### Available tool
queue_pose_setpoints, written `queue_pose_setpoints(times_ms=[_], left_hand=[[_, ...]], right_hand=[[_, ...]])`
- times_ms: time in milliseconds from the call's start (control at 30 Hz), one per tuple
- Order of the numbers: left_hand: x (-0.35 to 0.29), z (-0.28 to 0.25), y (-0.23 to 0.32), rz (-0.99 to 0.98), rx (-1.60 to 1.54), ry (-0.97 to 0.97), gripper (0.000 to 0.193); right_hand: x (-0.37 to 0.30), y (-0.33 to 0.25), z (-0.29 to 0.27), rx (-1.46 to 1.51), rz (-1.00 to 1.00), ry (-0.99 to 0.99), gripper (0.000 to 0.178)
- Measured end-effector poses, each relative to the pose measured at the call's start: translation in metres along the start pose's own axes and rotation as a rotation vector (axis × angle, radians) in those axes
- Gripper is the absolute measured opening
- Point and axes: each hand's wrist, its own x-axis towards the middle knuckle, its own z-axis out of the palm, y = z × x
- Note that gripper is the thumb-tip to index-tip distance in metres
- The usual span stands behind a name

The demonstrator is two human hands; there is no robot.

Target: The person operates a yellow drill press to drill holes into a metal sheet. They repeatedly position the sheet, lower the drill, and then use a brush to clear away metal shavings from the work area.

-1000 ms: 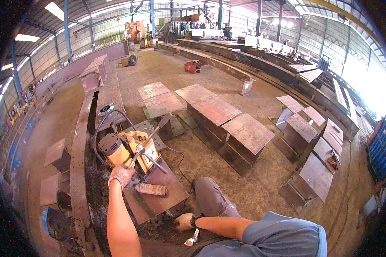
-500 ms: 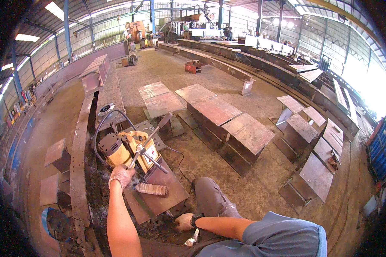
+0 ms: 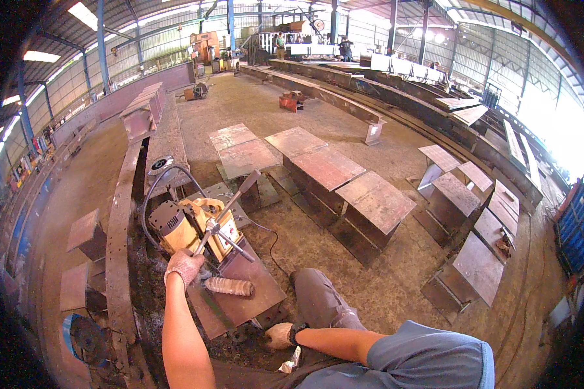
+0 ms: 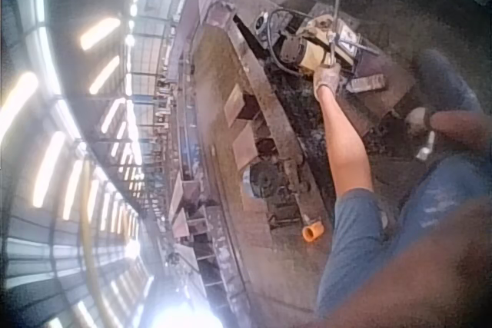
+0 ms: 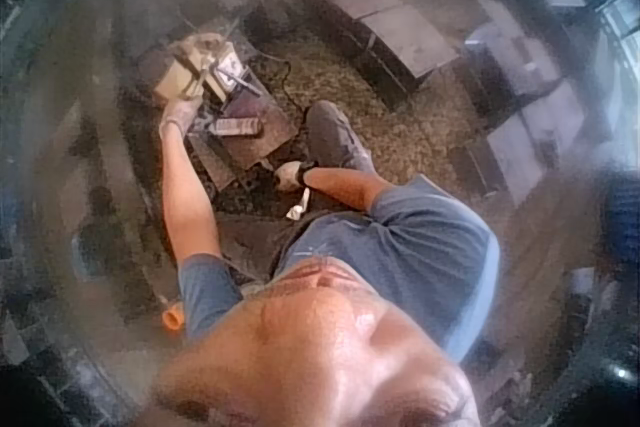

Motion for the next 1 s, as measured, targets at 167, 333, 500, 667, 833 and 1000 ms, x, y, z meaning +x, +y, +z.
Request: queue_pose_setpoints(times_ms=[167, 333, 500, 667, 833, 1000], left_hand=[[-0.005, -0.004, 0.003, -0.027, -0.004, -0.009, 0.036], [-0.001, 0.0, -0.001, 0.013, 0.008, 0.007, 0.037], [0.002, 0.001, -0.007, 0.033, 0.022, 0.001, 0.038], [0.0, 0.002, -0.001, 0.031, 0.036, 0.007, 0.04], [0.0, 0.001, -0.006, 0.025, 0.045, 0.017, 0.041], [0.001, 0.003, -0.008, 0.035, 0.071, 0.021, 0.043]], right_hand=[[-0.004, -0.008, -0.006, -0.029, 0.014, -0.039, 0.059], [-0.004, -0.006, -0.006, -0.02, 0.01, -0.043, 0.061], [-0.003, -0.006, -0.007, -0.03, 0.006, -0.056, 0.061], [-0.004, -0.002, -0.007, 0.004, 0.007, -0.055, 0.06], [-0.009, -0.01, -0.009, -0.004, -0.011, 0.001, 0.052], [-0.012, -0.012, -0.012, 0.028, 0.012, 0.007, 0.051]])
